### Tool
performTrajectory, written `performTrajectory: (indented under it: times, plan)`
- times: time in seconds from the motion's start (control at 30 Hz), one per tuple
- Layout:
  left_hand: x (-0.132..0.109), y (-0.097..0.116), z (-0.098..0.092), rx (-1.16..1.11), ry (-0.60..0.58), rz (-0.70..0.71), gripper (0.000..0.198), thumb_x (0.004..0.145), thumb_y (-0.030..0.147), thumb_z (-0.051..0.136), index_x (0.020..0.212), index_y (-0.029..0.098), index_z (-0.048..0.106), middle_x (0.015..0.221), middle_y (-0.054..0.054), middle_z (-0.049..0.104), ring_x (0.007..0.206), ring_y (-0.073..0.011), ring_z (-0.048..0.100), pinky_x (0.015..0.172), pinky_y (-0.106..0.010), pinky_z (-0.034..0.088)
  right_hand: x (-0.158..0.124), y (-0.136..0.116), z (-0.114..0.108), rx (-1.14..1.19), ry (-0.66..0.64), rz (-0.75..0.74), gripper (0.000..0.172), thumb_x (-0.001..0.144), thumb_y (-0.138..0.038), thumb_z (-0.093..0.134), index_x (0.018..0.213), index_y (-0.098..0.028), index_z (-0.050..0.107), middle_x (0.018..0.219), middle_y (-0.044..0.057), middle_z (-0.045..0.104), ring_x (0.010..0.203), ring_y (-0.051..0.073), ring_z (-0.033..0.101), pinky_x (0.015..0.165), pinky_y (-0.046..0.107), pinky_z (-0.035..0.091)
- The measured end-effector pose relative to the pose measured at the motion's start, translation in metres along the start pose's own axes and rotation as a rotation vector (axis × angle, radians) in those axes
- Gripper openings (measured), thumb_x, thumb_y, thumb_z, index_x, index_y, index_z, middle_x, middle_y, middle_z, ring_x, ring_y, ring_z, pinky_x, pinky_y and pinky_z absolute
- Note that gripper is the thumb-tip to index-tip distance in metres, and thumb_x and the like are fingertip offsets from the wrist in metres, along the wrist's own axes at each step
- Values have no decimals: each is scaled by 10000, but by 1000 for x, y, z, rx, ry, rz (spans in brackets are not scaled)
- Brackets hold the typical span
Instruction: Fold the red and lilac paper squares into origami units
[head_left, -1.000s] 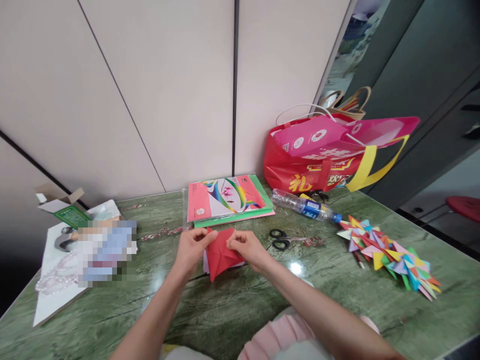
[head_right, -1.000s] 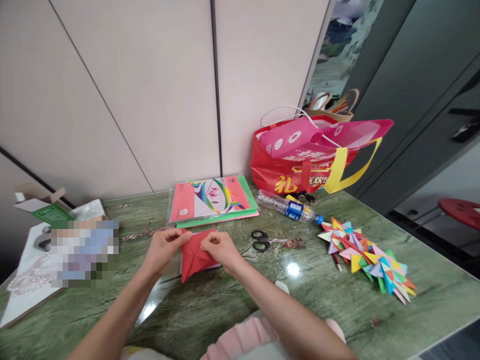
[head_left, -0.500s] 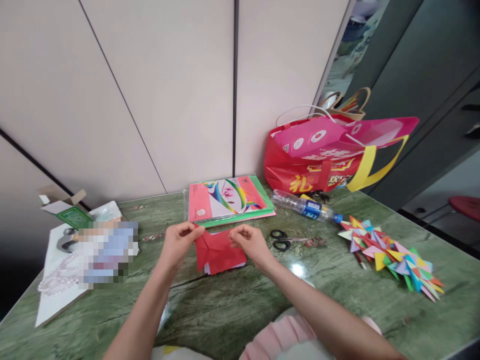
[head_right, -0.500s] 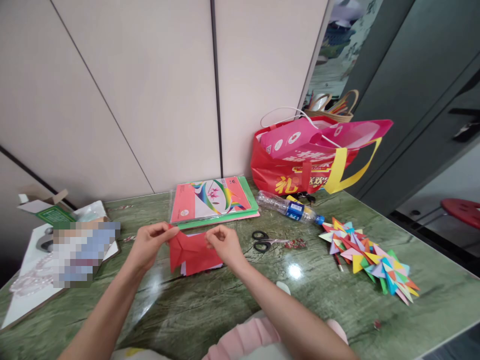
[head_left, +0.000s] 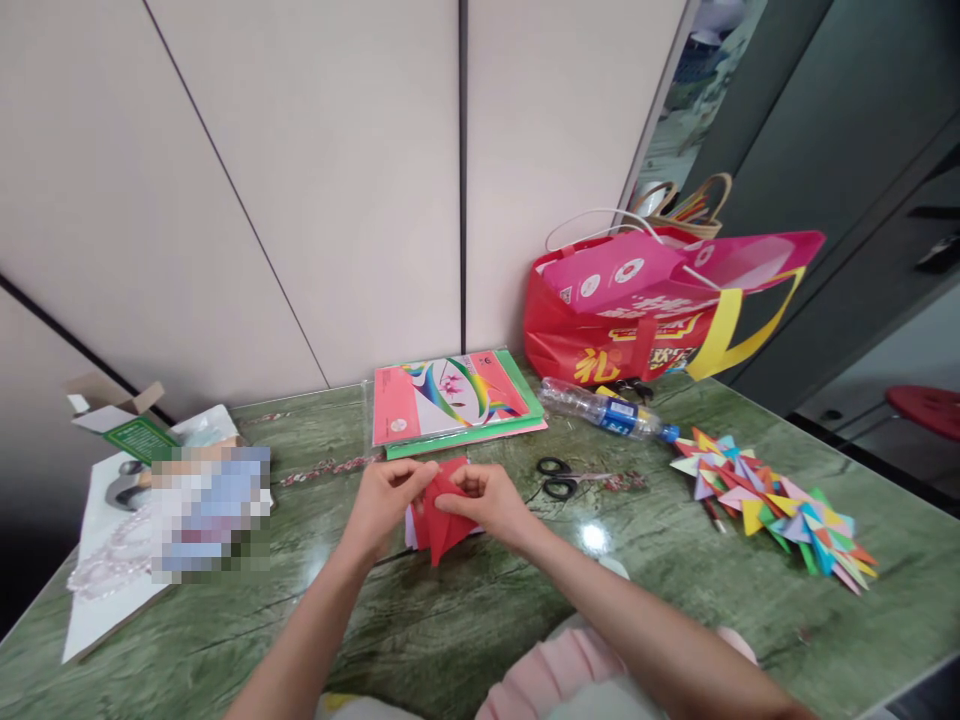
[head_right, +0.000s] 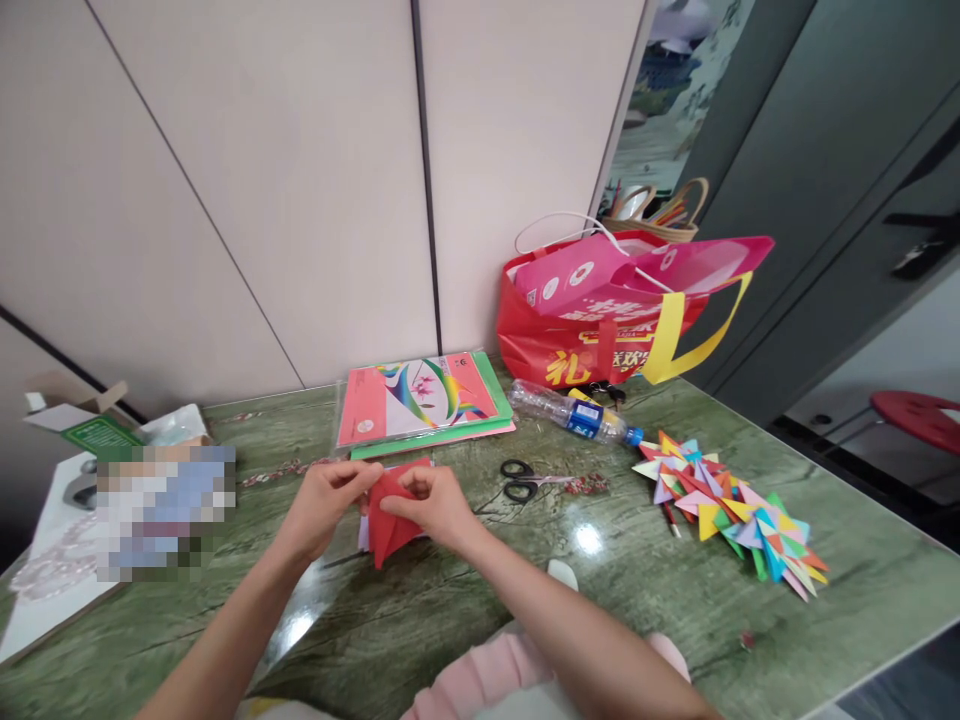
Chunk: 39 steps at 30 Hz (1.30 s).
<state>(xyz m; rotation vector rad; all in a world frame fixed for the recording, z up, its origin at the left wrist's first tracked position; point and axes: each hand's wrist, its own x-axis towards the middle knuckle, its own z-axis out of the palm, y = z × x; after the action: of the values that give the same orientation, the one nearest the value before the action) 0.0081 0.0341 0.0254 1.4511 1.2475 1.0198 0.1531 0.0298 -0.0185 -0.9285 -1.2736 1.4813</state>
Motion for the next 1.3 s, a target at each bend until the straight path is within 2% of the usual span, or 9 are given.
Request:
performTrajectory:
  times: [0.13, 0.2, 0.3, 0.5, 0.77, 0.87, 1.0, 1.1, 1.3]
  plan:
    - [0, -1, 0, 34, 69, 120, 371, 703, 363, 580, 408, 144, 527, 418, 27, 464, 445, -90, 418, 461, -216, 323, 0, 1, 0, -2, -17, 10, 245, 554, -329, 735, 599, -148, 577, 557, -41, 571, 495, 90, 495, 505, 216, 360]
    - [1, -3, 0, 43, 111, 136, 375, 701, 356, 585, 400, 146, 512, 421, 30, 461, 444, -87, 415, 457, -212, 321, 0, 0, 1, 15, -32, 20, 240, 559, -333, 732, 623, -147, 594, 576, -34, 593, 512, 97, 516, 519, 221, 377]
    - [2, -5, 0, 24, 122, 59, 339, 703, 381, 581, 465, 142, 550, 417, 34, 476, 419, -88, 425, 441, -208, 338, -1, -1, 2, 92, -32, 18, 245, 570, -331, 726, 703, -149, 629, 679, -9, 651, 589, 120, 571, 593, 244, 426]
    - [3, -7, 3, -35, -17, -18, 248, 657, 371, 630, 664, 126, 672, 546, 6, 586, 471, -94, 460, 453, -202, 376, 2, 2, 0, 154, 89, 25, 304, 542, -317, 749, 771, -164, 622, 718, 9, 674, 632, 151, 611, 638, 280, 469]
    - [6, -9, -4, -143, 69, -83, 306, 617, 426, 650, 630, 121, 678, 537, 1, 573, 475, -94, 456, 447, -201, 379, 6, 3, -4, -69, 202, -136, 236, 682, -357, 637, 825, -172, 601, 810, 44, 655, 747, 167, 609, 719, 309, 482]
    - [7, -9, -6, -175, 78, -88, 313, 605, 429, 661, 643, 119, 686, 524, 5, 565, 462, -89, 448, 438, -200, 376, 4, 2, -4, -152, 189, -188, 223, 669, -307, 653, 844, -177, 606, 841, 43, 649, 777, 172, 602, 720, 305, 483]
    - [7, -10, -6, -205, 83, -83, 273, 620, 390, 664, 647, 120, 689, 507, 15, 559, 453, -81, 437, 429, -190, 362, 2, 2, -3, -201, 166, -196, 291, 607, -243, 696, 876, -181, 605, 859, 37, 649, 808, 179, 599, 722, 300, 484]
    - [7, -10, -7, -207, 77, -91, 253, 622, 372, 668, 677, 127, 695, 507, 20, 573, 444, -82, 449, 423, -188, 357, 2, 3, -3, -195, 179, -199, 263, 629, -250, 674, 871, -177, 604, 847, 40, 646, 799, 177, 600, 711, 301, 490]
    - [7, -11, -7, -208, 54, -115, 299, 603, 367, 679, 794, 137, 693, 621, -22, 672, 532, -152, 577, 504, -241, 437, 3, 3, -1, -116, 171, -190, 226, 678, -294, 636, 863, -172, 595, 843, 53, 651, 766, 169, 609, 719, 313, 495]
